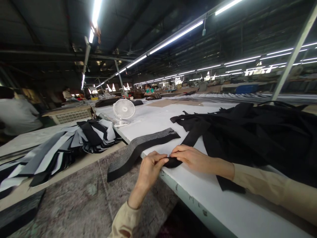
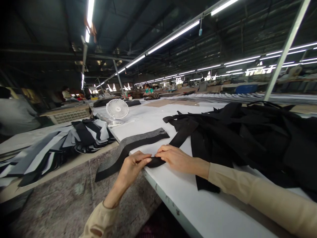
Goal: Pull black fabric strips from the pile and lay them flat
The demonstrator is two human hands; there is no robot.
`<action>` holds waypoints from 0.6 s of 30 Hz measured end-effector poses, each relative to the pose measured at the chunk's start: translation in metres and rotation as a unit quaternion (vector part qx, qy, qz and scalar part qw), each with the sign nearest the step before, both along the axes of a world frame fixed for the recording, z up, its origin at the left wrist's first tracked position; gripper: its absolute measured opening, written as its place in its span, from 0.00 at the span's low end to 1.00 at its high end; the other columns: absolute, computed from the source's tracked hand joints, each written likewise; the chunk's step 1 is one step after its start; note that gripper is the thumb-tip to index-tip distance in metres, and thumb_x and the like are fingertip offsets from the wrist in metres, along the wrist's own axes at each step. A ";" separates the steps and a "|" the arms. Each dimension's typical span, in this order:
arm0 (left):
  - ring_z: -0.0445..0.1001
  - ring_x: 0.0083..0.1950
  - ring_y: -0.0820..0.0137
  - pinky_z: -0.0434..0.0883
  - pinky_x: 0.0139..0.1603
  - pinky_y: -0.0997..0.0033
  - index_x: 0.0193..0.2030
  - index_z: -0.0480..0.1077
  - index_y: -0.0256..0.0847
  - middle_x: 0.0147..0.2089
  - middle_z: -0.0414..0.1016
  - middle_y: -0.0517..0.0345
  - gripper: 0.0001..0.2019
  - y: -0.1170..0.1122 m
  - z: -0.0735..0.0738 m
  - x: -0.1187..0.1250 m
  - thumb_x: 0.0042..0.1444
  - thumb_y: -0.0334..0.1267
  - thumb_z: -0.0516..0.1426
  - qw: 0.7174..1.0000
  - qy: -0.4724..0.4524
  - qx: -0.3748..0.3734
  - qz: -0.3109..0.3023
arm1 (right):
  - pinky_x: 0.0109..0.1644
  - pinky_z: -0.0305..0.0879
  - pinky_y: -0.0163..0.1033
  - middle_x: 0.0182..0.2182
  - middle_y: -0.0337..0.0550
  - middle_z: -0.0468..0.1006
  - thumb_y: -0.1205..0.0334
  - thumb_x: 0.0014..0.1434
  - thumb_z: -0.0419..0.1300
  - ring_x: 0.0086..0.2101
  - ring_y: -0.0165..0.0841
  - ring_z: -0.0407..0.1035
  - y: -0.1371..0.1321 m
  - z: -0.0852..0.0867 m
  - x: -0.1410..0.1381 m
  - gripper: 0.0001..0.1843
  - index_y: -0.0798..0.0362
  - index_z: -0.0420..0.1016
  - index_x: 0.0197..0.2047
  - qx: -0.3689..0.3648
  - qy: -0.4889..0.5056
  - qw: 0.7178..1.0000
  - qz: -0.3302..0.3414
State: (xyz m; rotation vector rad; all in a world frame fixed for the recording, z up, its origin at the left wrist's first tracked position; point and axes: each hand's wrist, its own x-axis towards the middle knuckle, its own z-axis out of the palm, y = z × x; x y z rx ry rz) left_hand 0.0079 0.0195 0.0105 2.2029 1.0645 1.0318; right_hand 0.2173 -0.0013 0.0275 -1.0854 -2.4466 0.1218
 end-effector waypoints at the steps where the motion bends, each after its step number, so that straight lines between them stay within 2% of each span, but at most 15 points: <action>1: 0.72 0.38 0.69 0.66 0.41 0.71 0.38 0.77 0.41 0.33 0.73 0.57 0.15 0.001 -0.001 -0.004 0.60 0.45 0.52 0.999 -0.048 -0.025 -0.005 | 0.48 0.67 0.42 0.44 0.49 0.74 0.74 0.60 0.49 0.43 0.35 0.67 0.000 -0.002 0.000 0.19 0.55 0.74 0.50 0.001 0.003 1.000 0.000; 4: 0.71 0.36 0.69 0.66 0.38 0.71 0.35 0.75 0.38 0.32 0.74 0.57 0.17 0.000 -0.004 -0.011 0.58 0.49 0.53 0.993 -0.103 -0.047 0.032 | 0.48 0.67 0.42 0.43 0.49 0.73 0.74 0.60 0.49 0.43 0.35 0.66 0.000 -0.003 0.000 0.19 0.55 0.74 0.50 0.002 0.005 1.000 0.002; 7: 0.68 0.30 0.71 0.64 0.32 0.72 0.36 0.74 0.40 0.30 0.72 0.60 0.12 -0.008 -0.005 -0.010 0.51 0.46 0.59 0.993 -0.066 -0.040 0.086 | 0.48 0.66 0.42 0.43 0.49 0.73 0.74 0.60 0.49 0.43 0.35 0.66 -0.001 -0.002 0.000 0.19 0.56 0.74 0.50 0.004 -0.001 1.000 0.000; 9: 0.67 0.29 0.72 0.63 0.31 0.72 0.35 0.73 0.40 0.28 0.70 0.61 0.09 -0.014 -0.006 -0.006 0.52 0.43 0.58 0.993 -0.043 -0.025 0.109 | 0.47 0.67 0.42 0.43 0.49 0.73 0.74 0.60 0.49 0.43 0.35 0.67 -0.001 -0.001 -0.001 0.19 0.56 0.74 0.50 0.003 0.001 1.000 -0.004; 14: 0.69 0.35 0.68 0.63 0.35 0.69 0.36 0.71 0.41 0.31 0.71 0.59 0.09 -0.026 -0.007 0.004 0.56 0.42 0.55 0.990 -0.006 0.038 0.134 | 0.48 0.66 0.42 0.43 0.48 0.74 0.74 0.60 0.49 0.43 0.35 0.67 -0.002 0.000 -0.002 0.19 0.55 0.74 0.51 0.007 -0.008 1.000 -0.002; 18: 0.70 0.36 0.68 0.61 0.40 0.66 0.34 0.72 0.42 0.32 0.73 0.59 0.06 -0.029 -0.012 0.005 0.57 0.32 0.53 0.984 0.032 0.097 0.149 | 0.48 0.66 0.42 0.43 0.48 0.73 0.75 0.60 0.48 0.43 0.35 0.67 -0.004 0.003 -0.002 0.20 0.55 0.73 0.51 0.000 -0.011 1.000 -0.003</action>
